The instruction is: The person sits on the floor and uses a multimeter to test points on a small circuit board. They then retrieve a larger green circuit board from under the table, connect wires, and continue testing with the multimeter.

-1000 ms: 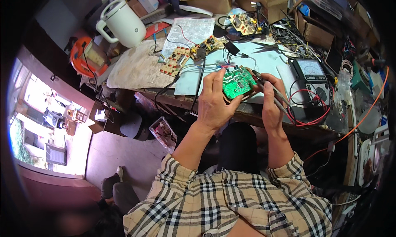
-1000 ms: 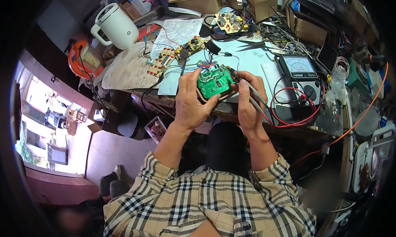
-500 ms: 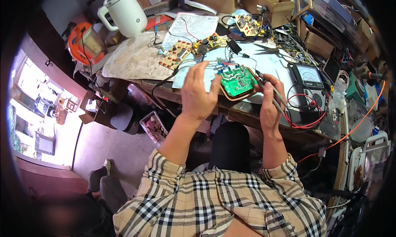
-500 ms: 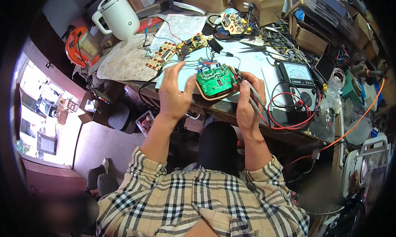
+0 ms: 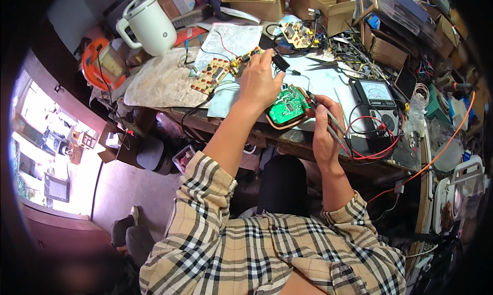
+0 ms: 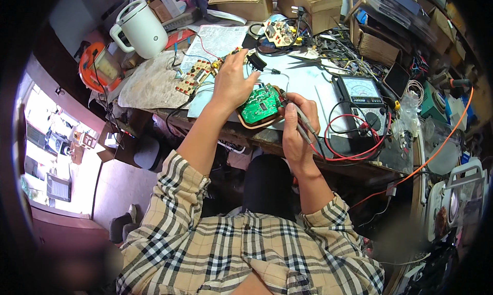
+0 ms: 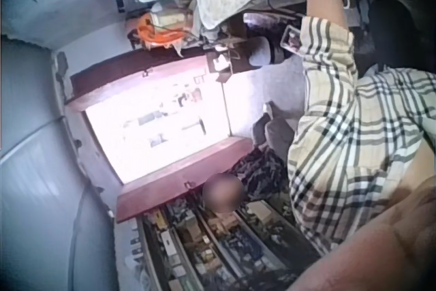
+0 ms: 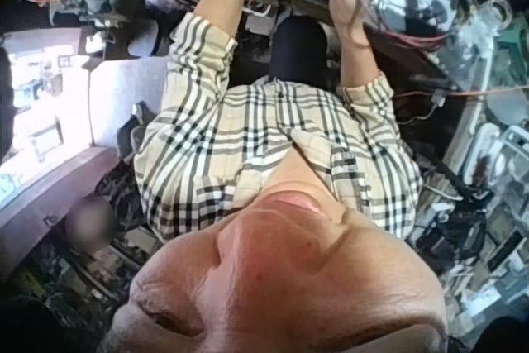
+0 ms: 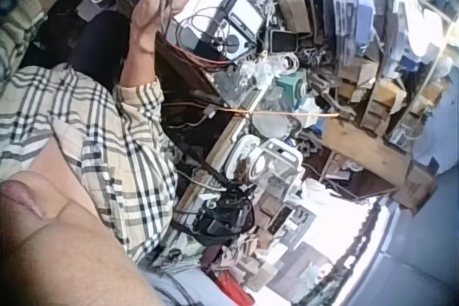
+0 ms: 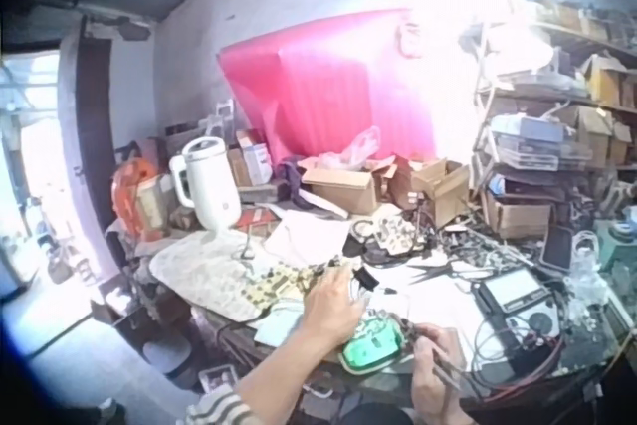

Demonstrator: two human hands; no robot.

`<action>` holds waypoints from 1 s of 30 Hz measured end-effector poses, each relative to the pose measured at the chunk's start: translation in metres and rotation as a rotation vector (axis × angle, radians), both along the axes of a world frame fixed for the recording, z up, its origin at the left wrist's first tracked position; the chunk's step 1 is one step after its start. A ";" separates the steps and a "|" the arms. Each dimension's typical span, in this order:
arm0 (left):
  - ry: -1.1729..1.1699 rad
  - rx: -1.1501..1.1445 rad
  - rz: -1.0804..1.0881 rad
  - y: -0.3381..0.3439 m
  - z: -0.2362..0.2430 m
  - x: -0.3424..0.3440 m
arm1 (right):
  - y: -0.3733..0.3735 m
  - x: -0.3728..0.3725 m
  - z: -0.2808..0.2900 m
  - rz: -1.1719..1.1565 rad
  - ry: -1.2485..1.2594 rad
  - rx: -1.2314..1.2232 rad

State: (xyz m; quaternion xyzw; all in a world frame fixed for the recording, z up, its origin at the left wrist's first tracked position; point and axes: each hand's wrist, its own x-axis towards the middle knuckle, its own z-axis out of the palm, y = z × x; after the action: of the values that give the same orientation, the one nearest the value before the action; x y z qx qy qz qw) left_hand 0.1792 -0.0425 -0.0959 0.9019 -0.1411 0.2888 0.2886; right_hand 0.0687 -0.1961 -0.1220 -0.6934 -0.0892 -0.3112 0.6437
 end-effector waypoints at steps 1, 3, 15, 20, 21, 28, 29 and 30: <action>-0.013 0.039 -0.008 -0.005 0.003 0.002 | 0.000 0.000 -0.001 0.007 0.001 0.000; 0.069 0.120 0.035 -0.015 0.012 0.003 | -0.001 0.001 -0.001 0.011 -0.007 0.009; -0.079 -0.253 -0.094 -0.011 -0.006 0.009 | 0.000 -0.001 0.003 0.008 -0.049 0.048; 0.334 -0.993 -0.490 0.008 -0.019 0.009 | 0.000 -0.002 0.003 0.017 -0.067 0.082; 0.386 -1.037 -0.532 0.011 -0.018 0.005 | -0.001 -0.002 0.003 0.014 -0.071 0.069; 0.472 -1.248 -0.628 0.017 -0.021 0.004 | 0.000 -0.002 0.001 0.019 -0.079 0.073; 0.478 -1.264 -0.637 0.017 -0.021 0.005 | 0.000 -0.002 0.001 0.016 -0.078 0.071; 0.480 -1.268 -0.646 0.017 -0.021 0.005 | 0.000 -0.002 0.001 0.013 -0.077 0.069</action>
State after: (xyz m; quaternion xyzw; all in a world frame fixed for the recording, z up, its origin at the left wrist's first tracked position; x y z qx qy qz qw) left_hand 0.1839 -0.0252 -0.1167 0.5145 -0.1386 0.0108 0.8461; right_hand 0.0666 -0.1961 -0.1209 -0.6577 -0.1074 -0.3362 0.6655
